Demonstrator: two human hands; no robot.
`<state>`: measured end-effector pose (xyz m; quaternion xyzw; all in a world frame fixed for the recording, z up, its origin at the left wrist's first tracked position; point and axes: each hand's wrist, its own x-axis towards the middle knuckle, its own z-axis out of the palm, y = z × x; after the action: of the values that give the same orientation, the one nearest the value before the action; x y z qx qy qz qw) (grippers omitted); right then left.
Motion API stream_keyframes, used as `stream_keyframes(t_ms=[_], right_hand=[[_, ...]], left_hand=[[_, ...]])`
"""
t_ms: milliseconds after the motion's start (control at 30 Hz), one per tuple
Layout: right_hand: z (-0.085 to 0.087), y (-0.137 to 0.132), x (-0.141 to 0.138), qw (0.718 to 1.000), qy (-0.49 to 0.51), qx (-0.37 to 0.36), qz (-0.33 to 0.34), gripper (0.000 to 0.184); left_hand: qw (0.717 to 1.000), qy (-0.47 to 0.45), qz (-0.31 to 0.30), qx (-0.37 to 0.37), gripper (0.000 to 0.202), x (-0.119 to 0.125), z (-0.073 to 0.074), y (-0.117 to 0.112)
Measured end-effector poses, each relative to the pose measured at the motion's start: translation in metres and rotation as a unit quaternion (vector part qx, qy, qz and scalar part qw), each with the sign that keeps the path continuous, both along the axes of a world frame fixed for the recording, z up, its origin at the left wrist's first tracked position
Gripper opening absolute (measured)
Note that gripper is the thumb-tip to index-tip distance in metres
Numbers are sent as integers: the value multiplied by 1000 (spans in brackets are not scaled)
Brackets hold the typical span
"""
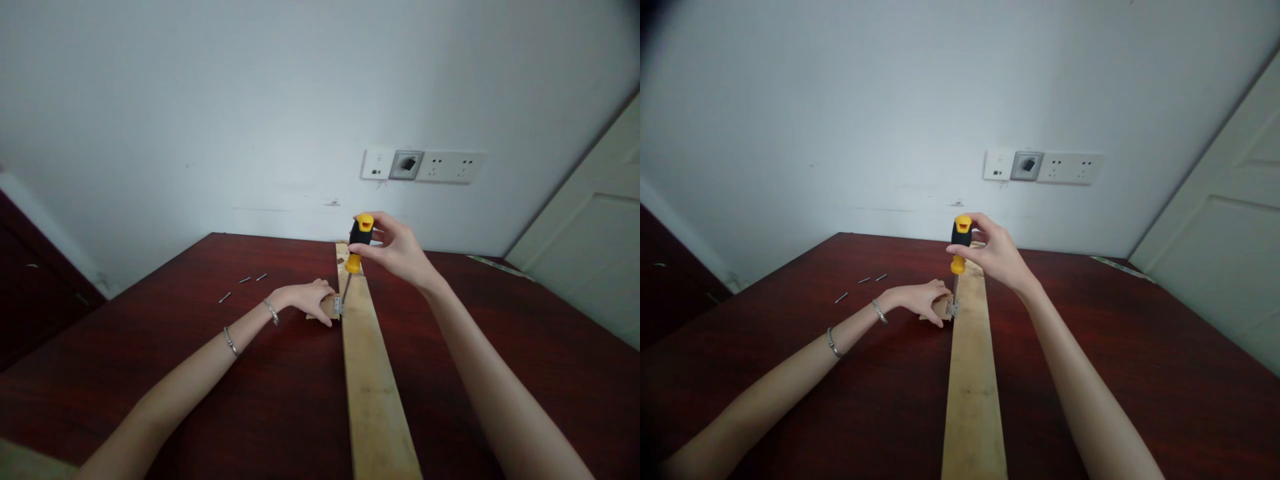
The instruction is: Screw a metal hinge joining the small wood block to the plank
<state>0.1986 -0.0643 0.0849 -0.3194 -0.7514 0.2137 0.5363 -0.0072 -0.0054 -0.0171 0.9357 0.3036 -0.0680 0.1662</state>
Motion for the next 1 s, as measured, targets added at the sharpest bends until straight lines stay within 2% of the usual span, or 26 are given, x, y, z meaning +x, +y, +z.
stream_keyframes(t_ms=[167, 367, 633, 1000], right_hand=[[-3, 1, -2, 1000, 11, -2, -10, 40], [-4, 2, -3, 1000, 20, 1, -13, 42], [-6, 1, -7, 1000, 15, -5, -15, 44], [-8, 2, -5, 1000, 5, 12, -23, 41]], left_hand=[[999, -33, 2, -4, 78, -2, 2, -2], [998, -59, 6, 34, 74, -4, 11, -8], [995, -57, 18, 82, 64, -7, 15, -11], [993, -55, 5, 108, 63, -6, 21, -16]])
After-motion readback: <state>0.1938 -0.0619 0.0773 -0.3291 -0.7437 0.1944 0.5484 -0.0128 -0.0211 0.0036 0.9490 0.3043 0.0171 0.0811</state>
